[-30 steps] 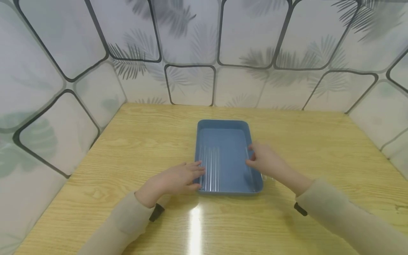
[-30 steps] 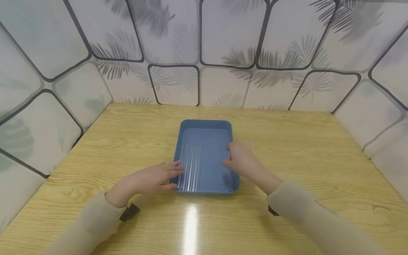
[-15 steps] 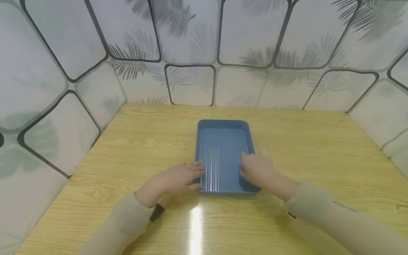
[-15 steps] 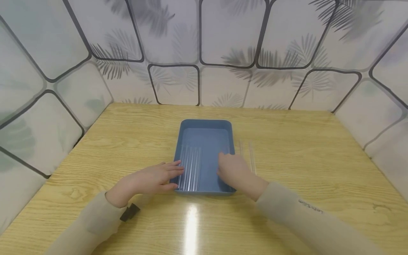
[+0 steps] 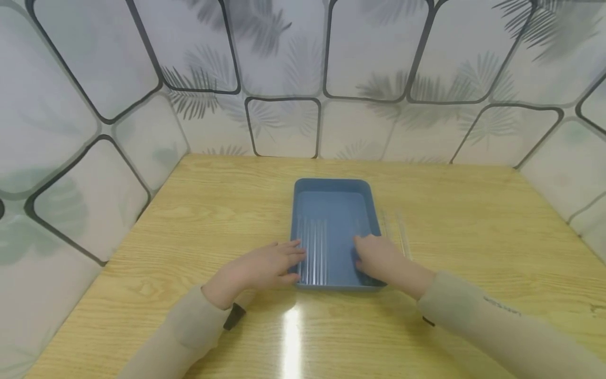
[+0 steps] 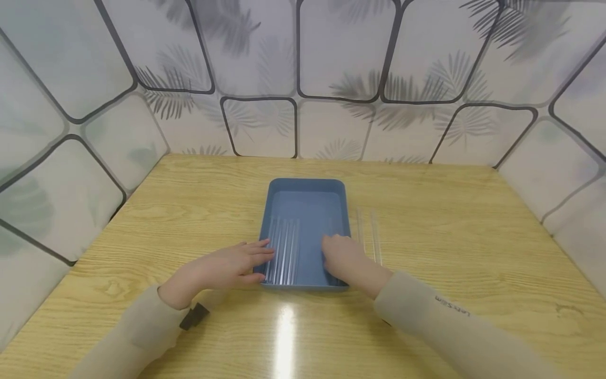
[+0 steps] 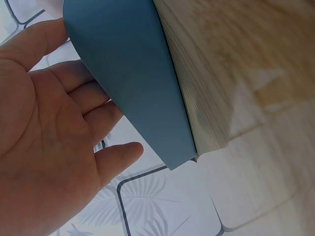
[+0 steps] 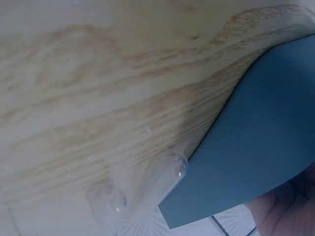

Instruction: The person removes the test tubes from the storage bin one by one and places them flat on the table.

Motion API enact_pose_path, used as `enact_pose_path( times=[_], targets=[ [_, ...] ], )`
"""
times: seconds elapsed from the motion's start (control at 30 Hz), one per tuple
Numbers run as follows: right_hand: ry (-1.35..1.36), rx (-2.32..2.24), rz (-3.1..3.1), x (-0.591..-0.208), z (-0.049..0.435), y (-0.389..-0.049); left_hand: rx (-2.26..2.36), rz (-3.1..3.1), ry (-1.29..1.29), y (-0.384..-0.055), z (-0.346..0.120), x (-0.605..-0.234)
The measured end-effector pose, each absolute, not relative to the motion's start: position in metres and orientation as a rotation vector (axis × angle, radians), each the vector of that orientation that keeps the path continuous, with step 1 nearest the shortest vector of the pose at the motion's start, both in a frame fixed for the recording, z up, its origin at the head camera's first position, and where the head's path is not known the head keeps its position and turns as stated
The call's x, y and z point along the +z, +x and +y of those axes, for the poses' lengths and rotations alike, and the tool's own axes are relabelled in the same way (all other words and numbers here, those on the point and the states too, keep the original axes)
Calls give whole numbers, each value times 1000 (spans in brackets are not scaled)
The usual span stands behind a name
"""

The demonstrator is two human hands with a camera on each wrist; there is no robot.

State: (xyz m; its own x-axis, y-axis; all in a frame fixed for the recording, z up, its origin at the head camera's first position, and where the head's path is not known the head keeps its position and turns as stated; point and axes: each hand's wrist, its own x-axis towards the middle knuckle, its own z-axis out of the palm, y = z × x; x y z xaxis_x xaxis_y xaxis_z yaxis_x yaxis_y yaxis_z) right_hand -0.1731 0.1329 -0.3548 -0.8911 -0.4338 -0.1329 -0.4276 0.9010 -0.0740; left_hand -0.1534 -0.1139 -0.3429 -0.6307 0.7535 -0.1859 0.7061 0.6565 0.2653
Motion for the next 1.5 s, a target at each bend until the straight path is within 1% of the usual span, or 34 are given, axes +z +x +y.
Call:
enact_pose_path(
  times=[0.5,0.73,0.87,1.13,1.5],
  targets=[
    [-675,-195,2938,-360,135,-178,253,2597,1174,-152,-113,-344],
    [-681,-360,2957,-351,144,-180,253,2598,1179,-152,-112,-345],
    [-662,-415,2976,-339,155,-179,255,2603,1164,-152,-112,-346],
    [-518,-559,2949,-323,187,-180,270,2598,1177,-153,-114,-346],
    [-417,-462,2973,-330,228,-181,284,2591,1180,-153,-114,-344]
  ],
)
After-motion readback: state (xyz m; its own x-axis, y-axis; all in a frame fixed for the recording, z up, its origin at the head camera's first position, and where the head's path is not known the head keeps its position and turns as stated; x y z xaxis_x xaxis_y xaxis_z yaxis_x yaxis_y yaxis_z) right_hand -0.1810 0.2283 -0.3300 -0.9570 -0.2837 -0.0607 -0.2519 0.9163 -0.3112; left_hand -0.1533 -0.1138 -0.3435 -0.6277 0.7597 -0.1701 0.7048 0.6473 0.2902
